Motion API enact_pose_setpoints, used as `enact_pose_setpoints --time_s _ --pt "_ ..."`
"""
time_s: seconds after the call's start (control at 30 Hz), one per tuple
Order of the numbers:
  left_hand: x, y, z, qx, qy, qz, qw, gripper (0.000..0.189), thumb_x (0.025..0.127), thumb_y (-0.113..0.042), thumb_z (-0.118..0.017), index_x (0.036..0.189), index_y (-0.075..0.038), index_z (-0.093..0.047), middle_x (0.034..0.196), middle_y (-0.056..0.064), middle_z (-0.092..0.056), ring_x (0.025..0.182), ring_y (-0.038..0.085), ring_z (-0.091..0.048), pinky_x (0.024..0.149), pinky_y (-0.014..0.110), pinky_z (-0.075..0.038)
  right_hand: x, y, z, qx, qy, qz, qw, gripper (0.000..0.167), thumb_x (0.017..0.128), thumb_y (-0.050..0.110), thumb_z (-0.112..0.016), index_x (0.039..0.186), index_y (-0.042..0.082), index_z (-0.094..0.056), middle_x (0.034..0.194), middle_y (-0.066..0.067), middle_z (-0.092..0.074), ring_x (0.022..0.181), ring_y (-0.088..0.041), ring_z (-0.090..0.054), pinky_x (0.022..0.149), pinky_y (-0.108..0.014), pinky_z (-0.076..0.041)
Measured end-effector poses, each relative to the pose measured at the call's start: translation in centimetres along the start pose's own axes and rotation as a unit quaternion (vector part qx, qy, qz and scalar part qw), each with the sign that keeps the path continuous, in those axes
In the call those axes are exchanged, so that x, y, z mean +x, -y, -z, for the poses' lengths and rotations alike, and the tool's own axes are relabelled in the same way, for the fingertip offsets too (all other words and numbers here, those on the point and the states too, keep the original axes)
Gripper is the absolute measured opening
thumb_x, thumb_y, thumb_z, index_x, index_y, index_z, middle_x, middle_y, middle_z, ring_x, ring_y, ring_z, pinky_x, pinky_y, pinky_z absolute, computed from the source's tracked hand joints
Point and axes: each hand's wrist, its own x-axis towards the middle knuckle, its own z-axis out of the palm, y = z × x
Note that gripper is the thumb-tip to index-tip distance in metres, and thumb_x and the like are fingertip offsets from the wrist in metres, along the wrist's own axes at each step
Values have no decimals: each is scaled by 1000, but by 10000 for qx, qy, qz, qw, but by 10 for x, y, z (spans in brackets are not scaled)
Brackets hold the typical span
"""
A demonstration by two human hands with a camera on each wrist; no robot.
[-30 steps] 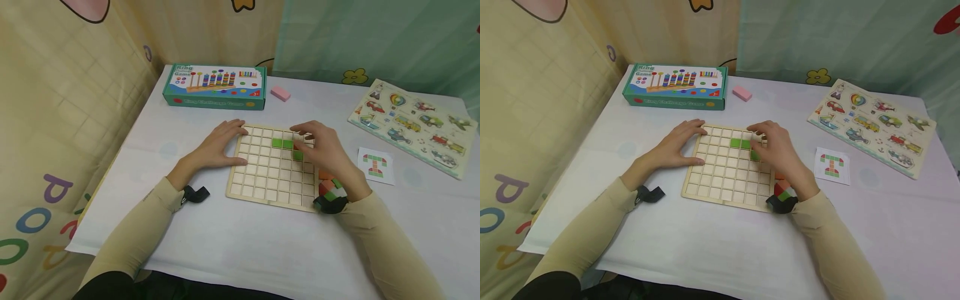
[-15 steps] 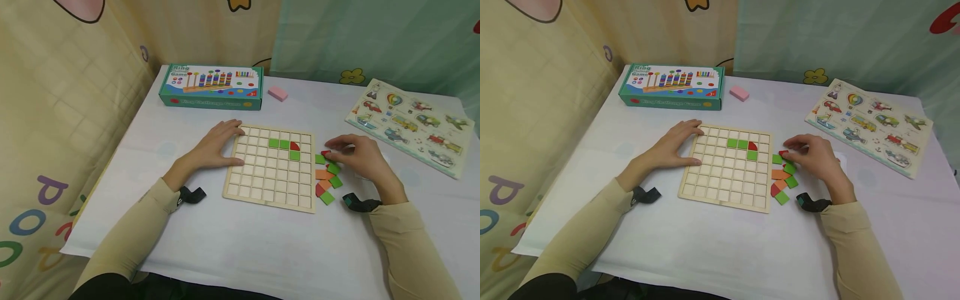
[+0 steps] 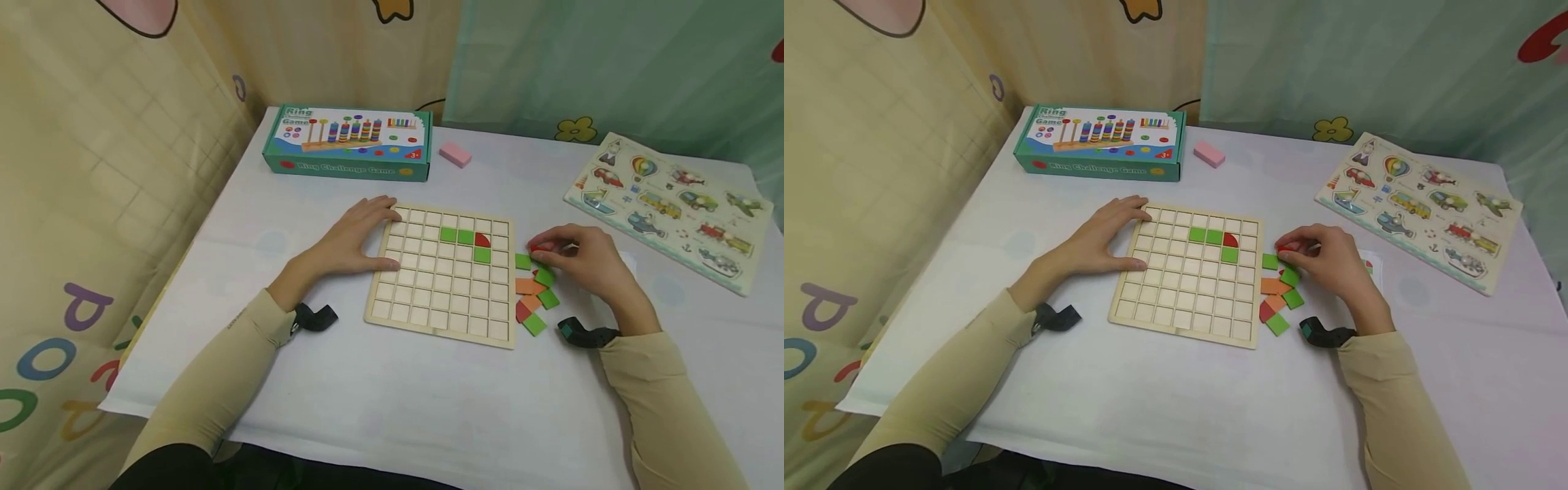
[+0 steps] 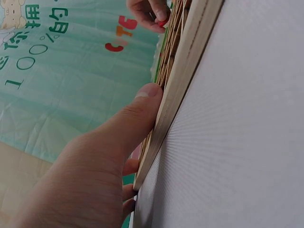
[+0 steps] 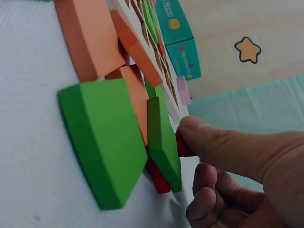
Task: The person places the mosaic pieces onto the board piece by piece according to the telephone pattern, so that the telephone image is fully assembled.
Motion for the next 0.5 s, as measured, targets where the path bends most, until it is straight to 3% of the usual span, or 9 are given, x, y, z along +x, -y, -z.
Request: enact_pose_setpoints --time_s 0.13,0.3,0.5 --pt "1 0 0 2 -1 5 10000 83 83 -60 -83 147 -17 -51 172 6 -32 164 22 -17 137 39 -4 1 1 1 -40 107 124 9999 24 99 24 -77 117 9 -77 100 -8 -71 88 -15 -60 70 -12 -48" --pt "1 0 -1 6 19 22 10000 83 83 -60 -83 147 -17 -51 172 6 -32 164 21 -17 136 38 -3 5 11 -2 35 -132 168 9998 21 99 26 -77 111 9 -77 96 -8 -73 84 -11 -60 70 -9 -48" --pt "0 0 0 35 29 29 10000 83 84 -60 -82 147 -16 -51 172 7 -32 164 22 -17 136 39 -4 23 52 -14 19 -456 468 9979 17 97 26 -78 104 11 -79 92 -8 -76 84 -19 -66 69 -20 -50"
